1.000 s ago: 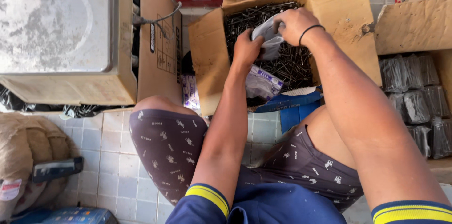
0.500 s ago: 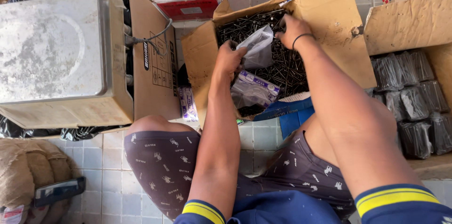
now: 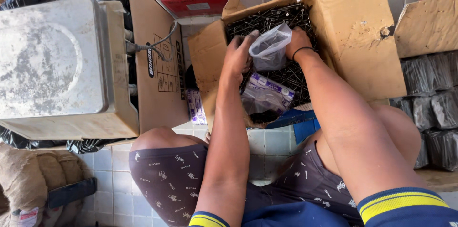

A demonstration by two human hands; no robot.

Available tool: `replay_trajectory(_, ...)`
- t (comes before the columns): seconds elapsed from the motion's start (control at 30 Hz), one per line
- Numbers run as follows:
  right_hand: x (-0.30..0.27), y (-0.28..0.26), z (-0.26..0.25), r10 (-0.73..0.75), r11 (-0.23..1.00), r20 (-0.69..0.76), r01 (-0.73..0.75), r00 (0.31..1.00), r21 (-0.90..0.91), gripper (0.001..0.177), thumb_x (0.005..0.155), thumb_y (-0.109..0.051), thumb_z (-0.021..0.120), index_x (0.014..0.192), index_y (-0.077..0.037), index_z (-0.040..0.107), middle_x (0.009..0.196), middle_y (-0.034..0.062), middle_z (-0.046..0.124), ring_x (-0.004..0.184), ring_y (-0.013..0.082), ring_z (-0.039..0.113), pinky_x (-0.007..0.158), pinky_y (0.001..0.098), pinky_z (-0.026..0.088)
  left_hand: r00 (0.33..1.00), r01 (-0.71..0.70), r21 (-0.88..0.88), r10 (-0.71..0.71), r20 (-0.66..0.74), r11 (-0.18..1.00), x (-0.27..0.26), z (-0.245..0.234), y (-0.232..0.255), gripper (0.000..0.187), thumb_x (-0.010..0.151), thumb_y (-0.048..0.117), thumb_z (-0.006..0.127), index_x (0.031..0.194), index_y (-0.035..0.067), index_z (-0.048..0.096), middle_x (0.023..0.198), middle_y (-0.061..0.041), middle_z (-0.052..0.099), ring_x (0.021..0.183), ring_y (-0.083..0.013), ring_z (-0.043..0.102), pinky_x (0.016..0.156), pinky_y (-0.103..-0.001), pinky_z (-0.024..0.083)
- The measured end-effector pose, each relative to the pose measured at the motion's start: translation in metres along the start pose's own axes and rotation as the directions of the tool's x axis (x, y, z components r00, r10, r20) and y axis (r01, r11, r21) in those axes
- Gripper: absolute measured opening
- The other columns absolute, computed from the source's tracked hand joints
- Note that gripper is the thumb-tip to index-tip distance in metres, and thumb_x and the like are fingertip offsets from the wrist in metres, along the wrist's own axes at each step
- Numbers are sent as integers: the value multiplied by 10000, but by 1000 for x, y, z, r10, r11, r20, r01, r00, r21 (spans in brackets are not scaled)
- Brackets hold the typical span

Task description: The person sorts metal hardware components by hand from a cardboard box, placing selected pieces into a small plastic bag and then weighing the bag on a digital scale.

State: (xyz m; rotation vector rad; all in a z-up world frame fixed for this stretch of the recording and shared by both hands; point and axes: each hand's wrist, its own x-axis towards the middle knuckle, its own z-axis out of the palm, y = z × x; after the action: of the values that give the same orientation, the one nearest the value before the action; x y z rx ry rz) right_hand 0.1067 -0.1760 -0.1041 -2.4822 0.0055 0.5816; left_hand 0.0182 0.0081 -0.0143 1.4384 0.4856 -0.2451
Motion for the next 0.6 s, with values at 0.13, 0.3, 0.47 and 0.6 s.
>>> replay_trajectory(0.13,-5,-3,0,96,993,-27,-94,995,76,556,1065,-314,561,1354,140,698,1329,367,732,1262,550,711,1097,645,583,992,57,-65,-64,-107,996,-6,0,10,670,1010,641,735,1216,9,652,677,-71,461,514,-121,402,485,-299,298)
replay_trajectory(0.3,-6,-14,4,51,992,-76,-42,996,121,481,1088,-250,652,1259,185,768,1163,385,777,1152,571,741,1005,654,621,984,39,-80,-52,-170,996,-16,-10,12,607,1093,601,674,1248,15,667,718,-54,513,546,-97,414,523,-307,334)
replay_trajectory(0.47,-9,-23,-11,71,997,-98,-66,993,51,327,1043,-194,670,1161,50,854,1058,253,831,1077,474,791,975,548,632,988,-11,-98,-5,-155,995,-10,-10,14,500,1101,543,710,1208,56,677,716,-66,526,516,-108,419,495,-312,335)
replay_trajectory(0.6,-13,-9,-21,84,996,-59,-85,995,-25,151,954,-171,888,1098,-127,884,1028,151,859,1045,379,826,1001,465,640,990,-53,-127,35,-138,990,-11,-4,15,441,1134,474,688,1199,38,680,717,-55,526,517,-93,416,500,-298,327)
